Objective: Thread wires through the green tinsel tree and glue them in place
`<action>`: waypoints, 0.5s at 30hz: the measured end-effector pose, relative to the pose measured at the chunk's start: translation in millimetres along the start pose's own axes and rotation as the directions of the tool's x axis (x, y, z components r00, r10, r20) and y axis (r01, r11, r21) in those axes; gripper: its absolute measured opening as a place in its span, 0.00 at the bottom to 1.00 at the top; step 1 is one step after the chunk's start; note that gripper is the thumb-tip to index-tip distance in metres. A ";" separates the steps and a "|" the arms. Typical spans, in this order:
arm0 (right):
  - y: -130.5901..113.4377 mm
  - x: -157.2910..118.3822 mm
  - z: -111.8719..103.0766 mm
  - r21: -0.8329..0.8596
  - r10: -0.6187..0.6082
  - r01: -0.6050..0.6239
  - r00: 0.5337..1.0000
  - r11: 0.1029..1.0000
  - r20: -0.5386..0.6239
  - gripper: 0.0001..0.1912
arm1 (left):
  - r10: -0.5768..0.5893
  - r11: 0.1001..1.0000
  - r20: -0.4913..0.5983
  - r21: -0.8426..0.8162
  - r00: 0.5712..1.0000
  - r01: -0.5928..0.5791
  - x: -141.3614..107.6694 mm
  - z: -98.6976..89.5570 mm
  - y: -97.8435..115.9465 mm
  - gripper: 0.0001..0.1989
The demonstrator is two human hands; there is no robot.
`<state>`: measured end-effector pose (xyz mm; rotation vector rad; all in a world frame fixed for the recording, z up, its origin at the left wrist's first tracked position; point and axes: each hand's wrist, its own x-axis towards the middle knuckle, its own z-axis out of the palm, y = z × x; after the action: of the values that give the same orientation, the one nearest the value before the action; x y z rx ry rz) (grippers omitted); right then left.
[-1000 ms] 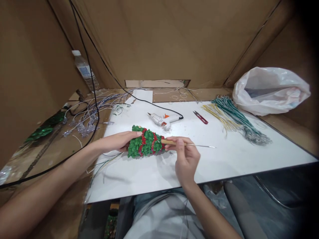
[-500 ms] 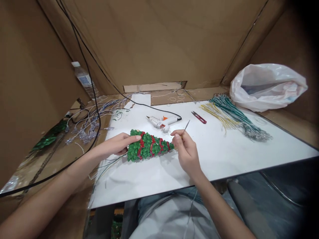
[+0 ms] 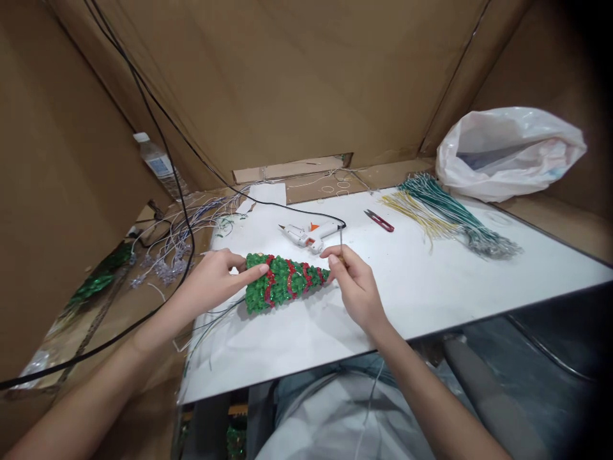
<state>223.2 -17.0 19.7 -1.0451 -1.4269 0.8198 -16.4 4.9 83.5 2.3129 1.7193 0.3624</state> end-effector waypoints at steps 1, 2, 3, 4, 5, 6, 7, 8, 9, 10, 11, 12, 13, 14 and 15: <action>0.1 1.8 0.4 -0.031 -0.005 0.006 1.000 1.000 0.025 0.09 | 0.012 1.000 0.006 -0.013 1.000 -0.011 0.6 0.8 -0.3 0.27; 0.8 3.9 0.8 -0.078 -0.017 0.022 0.998 0.997 0.063 0.08 | 0.014 0.999 0.021 -0.039 1.000 -0.013 1.2 1.5 -0.5 0.27; 2.1 6.3 1.0 -0.132 -0.033 0.048 0.993 0.990 0.111 0.07 | 0.011 0.997 0.045 -0.073 0.999 -0.007 1.7 2.3 -0.7 0.26; 3.8 8.9 1.1 -0.180 -0.052 0.081 0.986 0.980 0.159 0.07 | 0.003 0.994 0.068 -0.107 0.998 0.004 2.1 3.0 -1.0 0.26; 5.9 11.6 1.1 -0.217 -0.073 0.117 0.976 0.969 0.204 0.07 | -0.007 0.990 0.084 -0.138 0.996 0.019 2.4 3.8 -1.2 0.26; 8.0 14.2 1.0 -0.239 -0.094 0.153 0.966 0.959 0.240 0.07 | -0.016 0.986 0.094 -0.165 0.995 0.032 2.7 4.6 -1.6 0.26; 10.0 16.7 0.7 -0.246 -0.112 0.180 0.957 0.952 0.266 0.07 | -0.025 0.981 0.092 -0.188 0.995 0.042 2.9 5.7 -2.2 0.26; 11.7 19.0 0.5 -0.243 -0.128 0.201 0.950 0.949 0.285 0.07 | -0.033 0.977 0.076 -0.206 0.997 0.048 3.1 6.9 -2.9 0.25; 13.0 21.2 0.2 -0.234 -0.147 0.222 0.942 0.946 0.301 0.07 | -0.044 0.974 0.047 -0.218 0.998 0.053 3.2 8.3 -3.7 0.25; 13.9 23.2 -0.1 -0.225 -0.167 0.245 0.933 0.943 0.319 0.07 | -0.056 0.972 0.003 -0.227 0.998 0.055 3.4 9.9 -4.6 0.25; 14.3 25.3 -0.2 -0.217 -0.186 0.268 0.923 0.939 0.338 0.07 | -0.068 0.970 -0.048 -0.236 0.997 0.055 3.6 11.7 -5.3 0.24; 14.5 27.3 -0.4 -0.210 -0.202 0.288 0.913 0.934 0.355 0.07 | -0.083 0.968 -0.103 -0.246 0.991 0.056 3.8 13.4 -5.9 0.23; 14.5 29.3 -0.4 -0.207 -0.215 0.306 0.903 0.929 0.371 0.07 | -0.099 0.964 -0.149 -0.258 0.984 0.058 3.9 15.0 -6.4 0.21; 14.4 31.3 -0.5 -0.207 -0.223 0.320 0.895 0.925 0.387 0.06 | -0.112 0.959 -0.179 -0.276 0.977 0.060 4.1 16.4 -6.8 0.19; 14.4 33.2 -0.5 -0.210 -0.226 0.330 0.887 0.921 0.402 0.05 | -0.124 0.952 -0.196 -0.300 0.973 0.061 4.3 17.3 -7.2 0.18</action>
<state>226.6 19.1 18.9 -0.8808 -2.0100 0.6380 -15.9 10.3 65.1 2.0341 1.7244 0.8137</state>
